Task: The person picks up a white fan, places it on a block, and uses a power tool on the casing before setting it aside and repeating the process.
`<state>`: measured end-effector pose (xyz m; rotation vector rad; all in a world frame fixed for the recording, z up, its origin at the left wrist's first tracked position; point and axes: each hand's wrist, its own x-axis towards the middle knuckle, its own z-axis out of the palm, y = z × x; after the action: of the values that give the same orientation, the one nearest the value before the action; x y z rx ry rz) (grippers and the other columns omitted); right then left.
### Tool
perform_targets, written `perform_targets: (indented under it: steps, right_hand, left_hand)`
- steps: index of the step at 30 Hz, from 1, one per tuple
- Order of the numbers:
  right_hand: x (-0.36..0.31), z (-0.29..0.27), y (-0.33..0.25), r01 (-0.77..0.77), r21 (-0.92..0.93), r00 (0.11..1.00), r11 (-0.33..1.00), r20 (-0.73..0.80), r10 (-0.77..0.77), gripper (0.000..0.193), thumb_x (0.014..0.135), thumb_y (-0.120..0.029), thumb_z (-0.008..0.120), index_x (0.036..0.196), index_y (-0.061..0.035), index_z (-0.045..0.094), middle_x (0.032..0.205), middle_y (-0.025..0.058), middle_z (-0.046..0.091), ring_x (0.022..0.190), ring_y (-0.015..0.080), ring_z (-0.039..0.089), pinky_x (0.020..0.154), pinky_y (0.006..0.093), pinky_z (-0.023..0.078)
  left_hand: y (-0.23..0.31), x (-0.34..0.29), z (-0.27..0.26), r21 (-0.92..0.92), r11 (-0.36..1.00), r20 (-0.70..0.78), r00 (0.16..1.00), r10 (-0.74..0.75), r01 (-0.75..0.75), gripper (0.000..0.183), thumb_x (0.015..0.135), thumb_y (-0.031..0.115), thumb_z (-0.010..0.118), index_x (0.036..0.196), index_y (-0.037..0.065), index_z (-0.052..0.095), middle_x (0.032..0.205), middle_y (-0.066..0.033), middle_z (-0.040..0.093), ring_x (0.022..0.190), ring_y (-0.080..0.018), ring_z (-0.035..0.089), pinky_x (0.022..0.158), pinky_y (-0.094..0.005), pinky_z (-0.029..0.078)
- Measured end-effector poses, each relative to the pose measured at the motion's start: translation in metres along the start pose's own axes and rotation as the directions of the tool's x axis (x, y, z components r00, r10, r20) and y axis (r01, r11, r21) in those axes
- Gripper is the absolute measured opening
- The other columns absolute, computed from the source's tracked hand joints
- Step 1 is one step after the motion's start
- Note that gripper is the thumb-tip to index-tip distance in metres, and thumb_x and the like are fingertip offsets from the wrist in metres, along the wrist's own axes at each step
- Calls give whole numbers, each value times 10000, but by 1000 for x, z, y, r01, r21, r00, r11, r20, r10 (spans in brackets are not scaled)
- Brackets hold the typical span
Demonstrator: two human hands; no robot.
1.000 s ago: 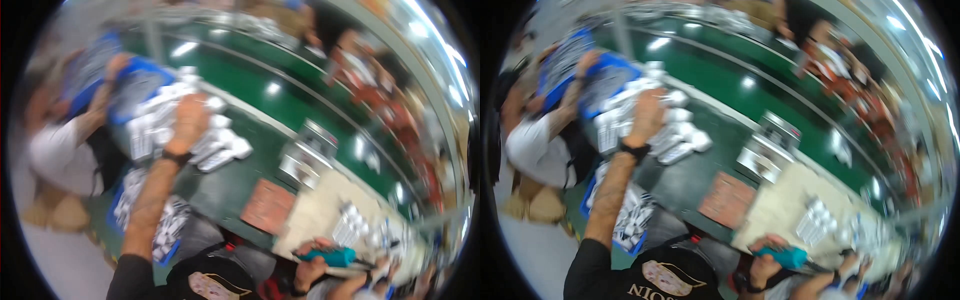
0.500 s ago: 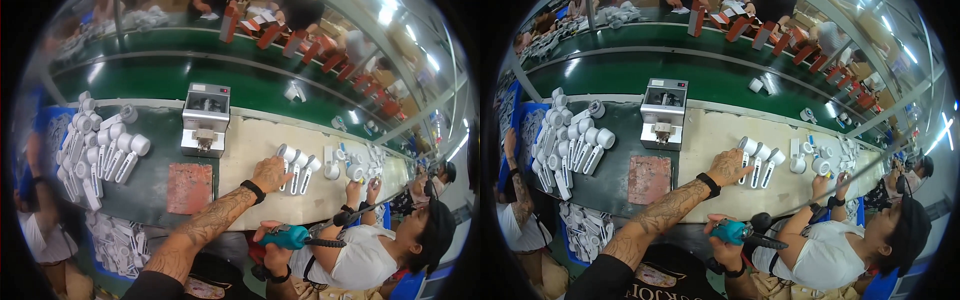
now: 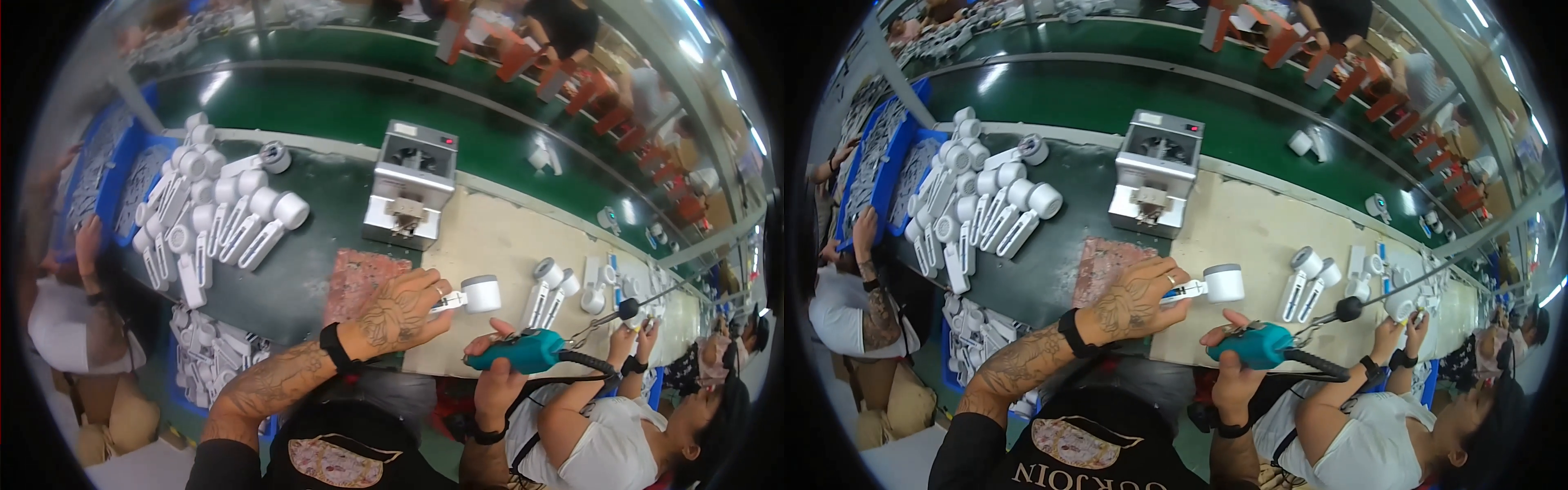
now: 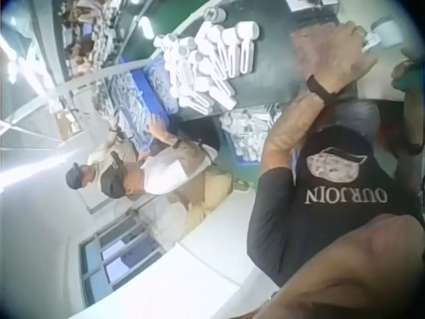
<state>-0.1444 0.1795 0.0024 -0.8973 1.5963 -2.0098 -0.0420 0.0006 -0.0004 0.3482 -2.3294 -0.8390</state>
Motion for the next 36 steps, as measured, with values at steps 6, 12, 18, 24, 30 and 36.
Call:
perform_targets:
  steps: [6, 12, 18, 24, 30, 36]
  right_hand:
    - [18, 48, -4, 14, 171, 992, 985, 124, -35, 587, 901, -588, 672, 966, -38, 479, 723, 46, 485, 611, 167, 508, 564, 313, 444]
    - [45, 101, -1, 146, 211, 976, 967, 132, -176, 630, 928, -618, 611, 1050, -10, 500, 686, 55, 485, 581, 163, 498, 556, 296, 420]
    - [61, 119, 11, 173, 191, 966, 966, 159, -204, 683, 915, -628, 625, 1082, 24, 509, 688, 52, 497, 579, 154, 510, 562, 296, 431]
    - [62, 122, 17, 126, 194, 974, 973, 164, -159, 677, 898, -606, 669, 1077, 29, 521, 683, 51, 495, 574, 155, 508, 557, 296, 430]
    - [64, 122, 20, 132, 178, 974, 975, 160, -161, 692, 887, -600, 689, 1090, 44, 535, 665, 50, 511, 558, 161, 515, 547, 297, 438]
    - [66, 119, 22, 109, 189, 974, 976, 176, -143, 775, 873, -601, 704, 1180, 91, 539, 651, 49, 522, 544, 160, 522, 541, 300, 446]
  left_hand:
    - [-38, -47, -31, 155, 988, 24, 1000, 4, -8, 257, 815, 186, 718, 1026, 55, 653, 974, -113, 610, 954, -319, 622, 811, -412, 524]
    - [-48, -59, -28, 213, 977, -49, 998, 37, -26, 289, 844, 290, 741, 1032, 81, 673, 1000, -96, 631, 957, -296, 622, 822, -401, 518]
    - [-51, -61, -28, 167, 985, -59, 997, 46, -35, 321, 841, 332, 741, 1030, 81, 670, 1003, -85, 632, 969, -289, 617, 850, -393, 511]
    - [-51, -61, -28, 198, 980, -48, 998, 45, -34, 364, 835, 340, 745, 1056, 66, 651, 1060, -73, 627, 1002, -285, 597, 888, -403, 495]
    - [-46, -59, -33, 117, 991, -22, 997, -70, 73, 336, 839, 325, 744, 1028, 72, 628, 1045, -66, 619, 1000, -278, 581, 864, -395, 490]
    - [-48, -59, -30, 163, 985, -59, 996, 61, -50, 259, 839, 257, 745, 946, 83, 585, 1008, -73, 604, 924, -291, 576, 820, -408, 482]
